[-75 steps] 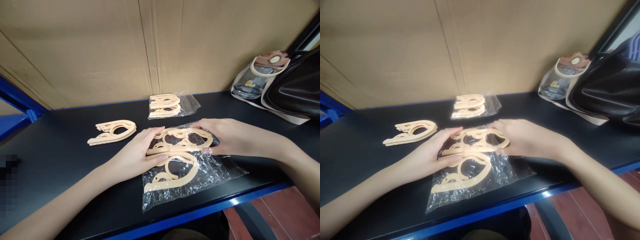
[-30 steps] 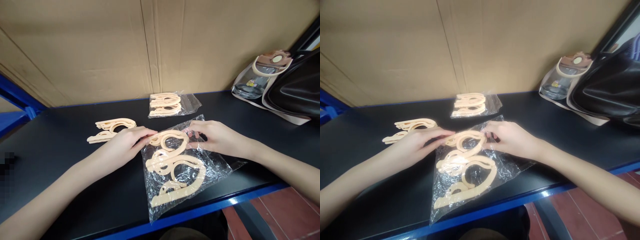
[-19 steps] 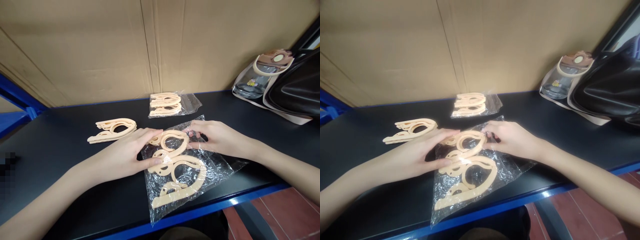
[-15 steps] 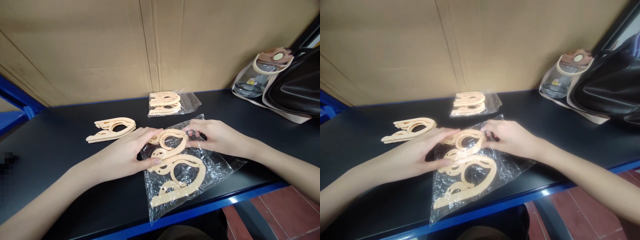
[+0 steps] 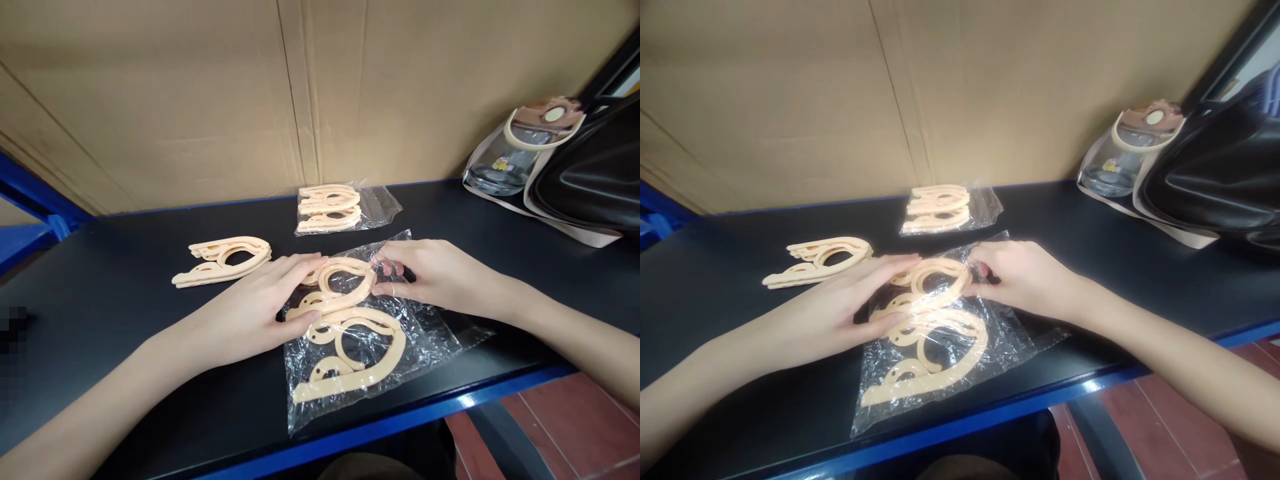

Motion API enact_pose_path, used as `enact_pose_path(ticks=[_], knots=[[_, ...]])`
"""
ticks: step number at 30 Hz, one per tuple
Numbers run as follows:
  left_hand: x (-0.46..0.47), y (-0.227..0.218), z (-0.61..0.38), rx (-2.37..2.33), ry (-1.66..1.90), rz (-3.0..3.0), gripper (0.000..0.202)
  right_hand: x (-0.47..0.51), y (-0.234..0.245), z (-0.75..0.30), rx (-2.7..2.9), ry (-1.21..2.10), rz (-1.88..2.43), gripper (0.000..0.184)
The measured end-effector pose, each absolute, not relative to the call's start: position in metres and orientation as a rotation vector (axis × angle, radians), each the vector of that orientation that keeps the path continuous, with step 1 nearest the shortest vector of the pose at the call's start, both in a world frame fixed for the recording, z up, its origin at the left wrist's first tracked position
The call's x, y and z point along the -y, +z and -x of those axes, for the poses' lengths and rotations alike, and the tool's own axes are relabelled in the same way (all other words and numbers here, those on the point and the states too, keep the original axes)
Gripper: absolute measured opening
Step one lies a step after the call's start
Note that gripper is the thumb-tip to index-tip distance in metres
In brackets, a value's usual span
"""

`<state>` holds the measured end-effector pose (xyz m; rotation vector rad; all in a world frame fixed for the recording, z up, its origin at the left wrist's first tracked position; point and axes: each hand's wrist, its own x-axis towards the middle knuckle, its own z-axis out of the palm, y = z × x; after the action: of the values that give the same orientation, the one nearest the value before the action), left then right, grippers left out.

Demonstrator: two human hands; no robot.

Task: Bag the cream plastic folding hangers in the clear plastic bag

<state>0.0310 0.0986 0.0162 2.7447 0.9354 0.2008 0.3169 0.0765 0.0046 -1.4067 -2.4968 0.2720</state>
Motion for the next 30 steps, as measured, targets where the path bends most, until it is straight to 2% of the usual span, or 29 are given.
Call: enact_pose_path(ticks=[6, 11, 17, 21, 26, 30], knots=[[-0.104, 0.017, -0.027, -1.032, 0.377, -2.905, 0.05, -0.076, 0.003, -0.318, 2.495, 0.196, 1.449, 0.036], [-0.107, 0.023, -0.019, -1.012, 0.277, -2.837, 0.057, -0.076, 0.006, -0.32, 2.511, 0.235, 1.423, 0.034], [-0.107, 0.021, -0.019, -1.015, 0.106, -2.7, 0.057, -0.079, 0.007, -0.323, 2.468, 0.581, 1.283, 0.04], [-0.108, 0.02, -0.021, -1.017, 0.119, -2.698, 0.057, -0.079, 0.006, -0.322, 2.366, 0.854, 1.227, 0.034], [-0.107, 0.021, -0.022, -0.995, 0.108, -2.7, 0.063, -0.077, 0.004, -0.32, 2.302, 0.979, 1.215, 0.032], [-0.107, 0.021, -0.023, -0.999, 0.099, -2.642, 0.06, -0.079, 0.004, -0.321, 2.28, 1.107, 1.193, 0.029]])
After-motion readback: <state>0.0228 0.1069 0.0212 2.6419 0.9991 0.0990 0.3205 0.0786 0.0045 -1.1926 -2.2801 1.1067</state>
